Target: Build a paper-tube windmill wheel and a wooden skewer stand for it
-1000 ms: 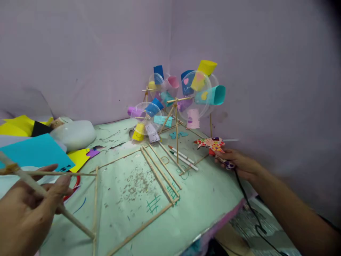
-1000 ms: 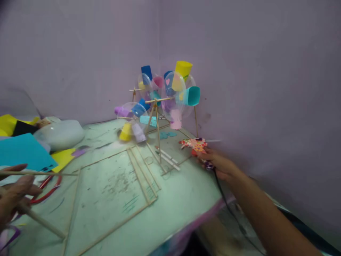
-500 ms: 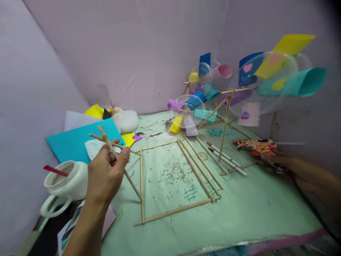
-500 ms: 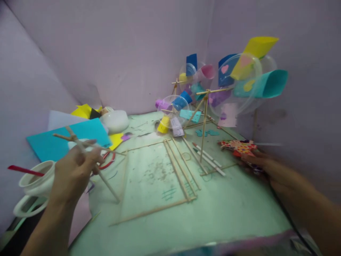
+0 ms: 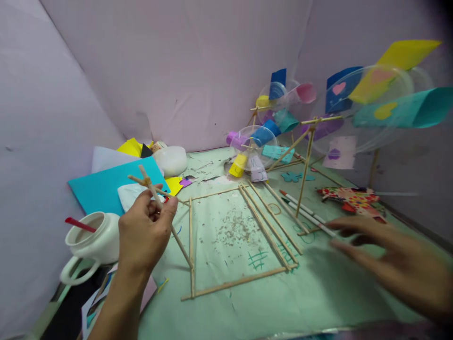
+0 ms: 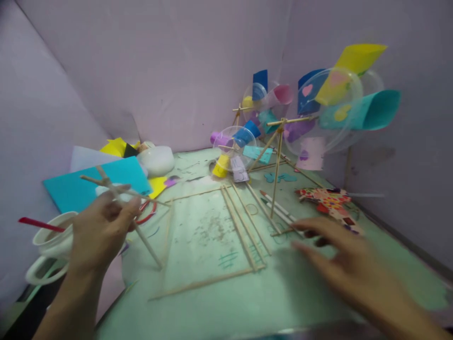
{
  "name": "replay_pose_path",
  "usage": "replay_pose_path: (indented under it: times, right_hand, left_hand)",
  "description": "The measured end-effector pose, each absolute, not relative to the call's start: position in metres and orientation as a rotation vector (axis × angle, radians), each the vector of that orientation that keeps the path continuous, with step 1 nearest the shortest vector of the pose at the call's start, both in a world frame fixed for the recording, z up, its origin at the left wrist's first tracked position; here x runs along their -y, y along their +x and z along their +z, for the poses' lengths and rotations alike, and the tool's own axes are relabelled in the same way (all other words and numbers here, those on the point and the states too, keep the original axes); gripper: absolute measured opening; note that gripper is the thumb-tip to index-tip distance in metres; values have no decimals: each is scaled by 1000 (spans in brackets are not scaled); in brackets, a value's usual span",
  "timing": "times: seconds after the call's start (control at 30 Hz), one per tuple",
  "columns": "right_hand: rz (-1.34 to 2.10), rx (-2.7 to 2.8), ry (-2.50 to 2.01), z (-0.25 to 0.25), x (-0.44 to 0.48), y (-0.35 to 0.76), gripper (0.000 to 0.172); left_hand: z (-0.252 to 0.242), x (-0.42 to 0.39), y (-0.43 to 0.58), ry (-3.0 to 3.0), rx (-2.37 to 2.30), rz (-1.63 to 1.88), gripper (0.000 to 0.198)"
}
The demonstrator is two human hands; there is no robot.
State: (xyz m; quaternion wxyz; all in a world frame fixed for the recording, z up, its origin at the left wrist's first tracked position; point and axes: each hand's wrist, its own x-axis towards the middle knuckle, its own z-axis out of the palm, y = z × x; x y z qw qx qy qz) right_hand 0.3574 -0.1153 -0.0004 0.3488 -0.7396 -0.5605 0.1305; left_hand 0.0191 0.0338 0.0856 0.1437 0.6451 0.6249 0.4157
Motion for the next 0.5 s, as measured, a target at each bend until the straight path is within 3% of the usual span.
replay_pose_path:
  times: [0.17, 0.5]
  right_hand:
    - [425, 2163, -1588, 7, 81, 290, 26]
    - [568, 2290, -1461, -3, 69, 270, 31]
  left_hand:
    - [83, -35, 15, 1951, -1792, 1206, 44]
    - [83, -38, 6, 1871, -1897, 1167, 31]
